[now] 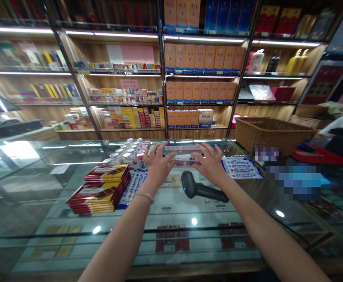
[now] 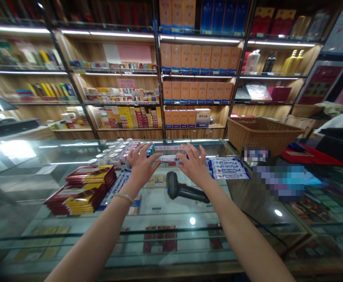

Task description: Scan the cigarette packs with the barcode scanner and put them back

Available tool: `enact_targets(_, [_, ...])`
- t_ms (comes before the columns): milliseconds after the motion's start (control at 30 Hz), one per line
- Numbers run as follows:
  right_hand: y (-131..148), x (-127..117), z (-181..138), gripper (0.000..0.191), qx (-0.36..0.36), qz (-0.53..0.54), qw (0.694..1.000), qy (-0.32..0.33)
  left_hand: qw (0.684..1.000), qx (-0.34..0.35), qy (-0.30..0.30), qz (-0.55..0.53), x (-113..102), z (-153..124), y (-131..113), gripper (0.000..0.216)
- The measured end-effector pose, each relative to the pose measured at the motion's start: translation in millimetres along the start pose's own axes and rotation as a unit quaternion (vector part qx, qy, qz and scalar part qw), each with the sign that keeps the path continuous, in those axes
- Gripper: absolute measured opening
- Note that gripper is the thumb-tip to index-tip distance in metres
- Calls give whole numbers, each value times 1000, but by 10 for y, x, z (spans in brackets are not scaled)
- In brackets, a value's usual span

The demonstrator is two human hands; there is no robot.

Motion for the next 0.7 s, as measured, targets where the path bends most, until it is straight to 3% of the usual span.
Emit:
enact_targets(267, [-12, 33, -11, 29, 25, 31, 998, 39, 1000, 20, 3, -15, 17, -2, -78, 23])
enact_targets(700, [-55, -41, 7, 17, 36, 57, 998, -10, 999, 40, 15, -17, 76, 1, -153, 20])
Point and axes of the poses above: each hand's wrist, its own z-axis towards the middle knuckle, its own x-axis out of the palm, y = z × x, the point moved 9 cm from there along z, towards the middle knuckle, and after that the axes turned 11 degrees about x, right-handed, at the moved point
